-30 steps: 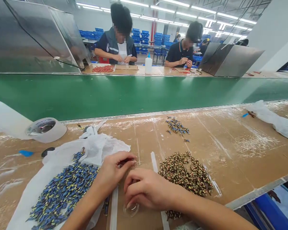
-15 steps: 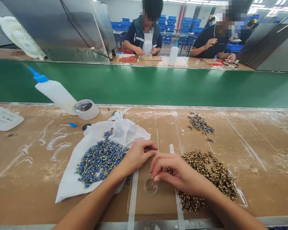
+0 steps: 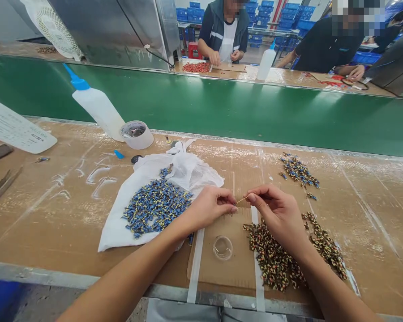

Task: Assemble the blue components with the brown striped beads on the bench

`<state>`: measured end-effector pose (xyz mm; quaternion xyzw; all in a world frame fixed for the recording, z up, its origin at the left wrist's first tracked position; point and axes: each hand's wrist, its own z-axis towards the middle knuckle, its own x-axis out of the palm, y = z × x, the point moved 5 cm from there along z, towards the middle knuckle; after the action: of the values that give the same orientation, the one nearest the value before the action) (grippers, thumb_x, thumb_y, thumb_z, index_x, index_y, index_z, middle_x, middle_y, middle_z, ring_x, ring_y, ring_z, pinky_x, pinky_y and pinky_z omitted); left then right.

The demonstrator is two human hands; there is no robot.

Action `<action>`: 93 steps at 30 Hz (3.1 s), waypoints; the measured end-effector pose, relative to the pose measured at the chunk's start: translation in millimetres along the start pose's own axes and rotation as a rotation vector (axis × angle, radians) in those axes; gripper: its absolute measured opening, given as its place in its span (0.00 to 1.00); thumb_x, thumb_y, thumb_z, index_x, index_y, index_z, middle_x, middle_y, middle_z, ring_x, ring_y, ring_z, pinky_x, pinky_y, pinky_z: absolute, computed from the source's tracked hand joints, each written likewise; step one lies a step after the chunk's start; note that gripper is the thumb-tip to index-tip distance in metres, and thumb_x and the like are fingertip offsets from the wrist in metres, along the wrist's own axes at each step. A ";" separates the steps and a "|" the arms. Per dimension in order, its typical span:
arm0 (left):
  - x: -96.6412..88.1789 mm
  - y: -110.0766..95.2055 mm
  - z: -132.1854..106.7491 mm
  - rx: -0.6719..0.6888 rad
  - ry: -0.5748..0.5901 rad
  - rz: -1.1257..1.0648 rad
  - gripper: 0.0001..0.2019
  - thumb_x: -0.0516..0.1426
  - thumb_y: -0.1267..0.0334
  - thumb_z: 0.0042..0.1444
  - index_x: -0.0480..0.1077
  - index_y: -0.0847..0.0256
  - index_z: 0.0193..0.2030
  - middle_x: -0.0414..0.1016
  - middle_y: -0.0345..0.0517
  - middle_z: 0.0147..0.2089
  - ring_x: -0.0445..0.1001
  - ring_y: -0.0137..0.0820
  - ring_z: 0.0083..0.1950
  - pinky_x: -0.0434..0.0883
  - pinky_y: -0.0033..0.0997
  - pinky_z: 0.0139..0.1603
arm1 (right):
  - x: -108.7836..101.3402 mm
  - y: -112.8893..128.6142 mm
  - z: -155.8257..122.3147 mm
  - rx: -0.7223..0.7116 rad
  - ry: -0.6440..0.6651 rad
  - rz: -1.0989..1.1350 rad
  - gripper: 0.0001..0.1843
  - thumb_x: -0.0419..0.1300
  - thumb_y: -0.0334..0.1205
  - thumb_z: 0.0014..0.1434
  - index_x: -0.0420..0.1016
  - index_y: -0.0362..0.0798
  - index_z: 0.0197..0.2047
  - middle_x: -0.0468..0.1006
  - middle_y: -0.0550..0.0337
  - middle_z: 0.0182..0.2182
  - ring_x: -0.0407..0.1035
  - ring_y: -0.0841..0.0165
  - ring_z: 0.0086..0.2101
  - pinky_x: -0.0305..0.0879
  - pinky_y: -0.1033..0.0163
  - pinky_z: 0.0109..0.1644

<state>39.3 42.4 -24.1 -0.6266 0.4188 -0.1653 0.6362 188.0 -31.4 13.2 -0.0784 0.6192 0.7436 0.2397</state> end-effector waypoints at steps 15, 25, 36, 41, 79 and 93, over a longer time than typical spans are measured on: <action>2.7 -1.3 -0.8 0.048 0.003 0.067 0.05 0.61 0.64 0.54 0.73 0.63 0.31 0.73 0.39 0.27 0.69 0.27 0.31 0.64 0.26 0.33 | 7.0 1.5 -1.1 -0.060 0.060 -0.094 0.06 0.59 0.40 0.62 0.75 0.47 0.36 0.80 0.59 0.31 0.73 0.70 0.30 0.67 0.65 0.36; 1.3 -5.9 -3.0 0.101 0.003 0.087 0.06 0.60 0.64 0.54 0.72 0.63 0.29 0.70 0.37 0.26 0.66 0.26 0.30 0.61 0.25 0.32 | 9.3 5.1 -4.2 -0.133 0.105 -0.120 0.04 0.59 0.37 0.63 0.75 0.49 0.38 0.80 0.60 0.34 0.73 0.69 0.34 0.67 0.64 0.38; 0.4 -6.1 -4.0 0.094 0.000 0.094 0.03 0.60 0.66 0.54 0.72 0.64 0.32 0.72 0.38 0.27 0.68 0.26 0.30 0.62 0.25 0.32 | -8.4 5.8 -1.1 -0.005 0.067 0.101 0.03 0.59 0.39 0.63 0.74 0.51 0.38 0.78 0.59 0.34 0.71 0.69 0.34 0.65 0.64 0.35; 0.0 -5.7 -3.7 0.123 0.005 0.027 0.02 0.58 0.71 0.54 0.72 0.63 0.34 0.71 0.38 0.27 0.67 0.24 0.29 0.64 0.24 0.32 | 16.8 29.1 -14.3 -0.112 0.556 0.163 0.05 0.58 0.37 0.64 0.75 0.51 0.35 0.74 0.59 0.39 0.69 0.68 0.40 0.65 0.60 0.44; -17.4 -25.3 -8.2 0.234 -0.187 0.143 0.10 0.55 0.68 0.58 0.78 0.61 0.42 0.74 0.45 0.33 0.69 0.29 0.34 0.67 0.30 0.35 | -49.3 -5.2 16.8 0.172 -0.010 -0.039 0.12 0.64 0.48 0.54 0.76 0.48 0.34 0.79 0.56 0.32 0.73 0.64 0.33 0.69 0.58 0.38; -17.3 -31.3 -13.9 0.230 -0.295 0.163 0.05 0.58 0.67 0.58 0.75 0.63 0.34 0.74 0.41 0.30 0.67 0.27 0.33 0.63 0.28 0.34 | 16.5 -9.8 7.5 0.231 0.052 0.301 0.09 0.64 0.44 0.56 0.75 0.48 0.37 0.79 0.56 0.35 0.73 0.67 0.36 0.71 0.59 0.42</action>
<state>28.6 40.9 12.7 -0.5312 0.3489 -0.0663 0.7692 179.4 -18.7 -0.7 0.0240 0.7113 0.6926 0.1172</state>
